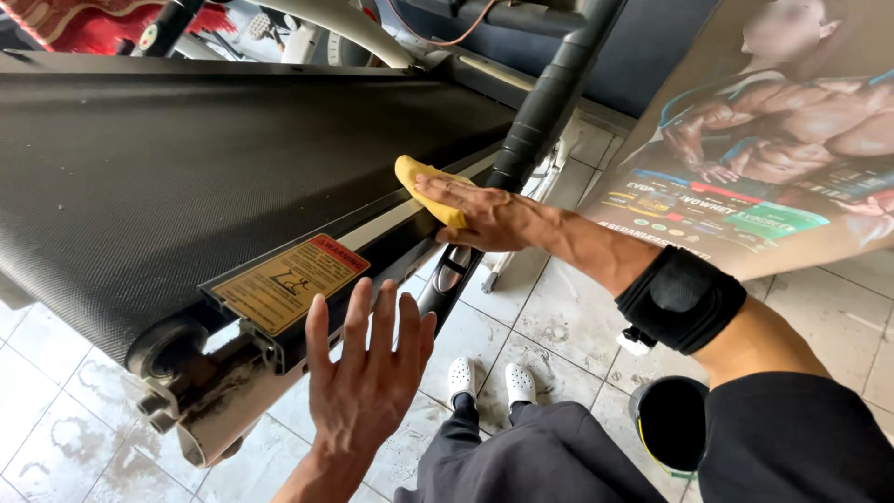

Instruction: The person retrieves a yellow cloth from a bucket, wrings it, and wipes the treadmill's handrails, console, and side panels. The person also wipes a nearby promotional stand. The cloth is used repeatedly across multiple surfaces of the treadmill.

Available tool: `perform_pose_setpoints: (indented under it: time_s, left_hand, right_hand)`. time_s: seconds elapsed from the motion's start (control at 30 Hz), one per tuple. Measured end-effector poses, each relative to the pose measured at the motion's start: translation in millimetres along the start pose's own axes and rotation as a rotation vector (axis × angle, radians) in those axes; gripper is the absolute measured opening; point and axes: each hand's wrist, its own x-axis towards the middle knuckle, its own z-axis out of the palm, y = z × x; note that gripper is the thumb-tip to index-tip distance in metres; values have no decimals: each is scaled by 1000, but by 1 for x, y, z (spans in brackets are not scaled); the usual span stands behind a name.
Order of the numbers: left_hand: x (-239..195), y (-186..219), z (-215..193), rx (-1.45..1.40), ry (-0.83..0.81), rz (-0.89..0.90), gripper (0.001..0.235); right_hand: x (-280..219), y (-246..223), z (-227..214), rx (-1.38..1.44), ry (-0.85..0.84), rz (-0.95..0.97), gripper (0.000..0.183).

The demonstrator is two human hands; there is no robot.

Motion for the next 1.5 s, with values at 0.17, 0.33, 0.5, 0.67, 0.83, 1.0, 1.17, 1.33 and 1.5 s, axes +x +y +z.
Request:
perform_pose_setpoints:
  time_s: [0.17, 0.33, 0.5, 0.67, 0.83, 1.0, 1.17, 1.33, 1.5]
  left_hand:
    - [-8, 5, 22, -104, 55, 63, 34]
    - [-13, 11, 35, -248, 58, 170, 30]
    - [-23, 12, 49, -357, 40, 196, 29]
    - [-41, 17, 70, -465, 25, 210, 32]
    - [-51, 16, 85, -560, 8, 216, 35]
    - [-60, 14, 110, -586, -64, 248, 36]
    - [-43, 12, 120, -597, -188, 238, 39]
    - [-34, 26, 121, -537, -234, 169, 42]
    - [-37, 32, 109, -532, -241, 139, 42]
  right_hand:
    - [5, 15, -1, 152, -168, 204, 78]
    - [29, 31, 10, 257, -237, 607, 83]
    - [63, 30, 8, 102, -253, 783, 73]
    - [89, 77, 41, -16, -238, 1016, 77]
    - [98, 66, 45, 12, -145, 1160, 69]
    - [83, 16, 42, -19, -53, 952, 61]
    - [69, -2, 40, -63, -77, 735, 50]
    - [77, 12, 33, 161, 89, 846, 54]
    - [70, 15, 37, 205, 120, 840, 55]
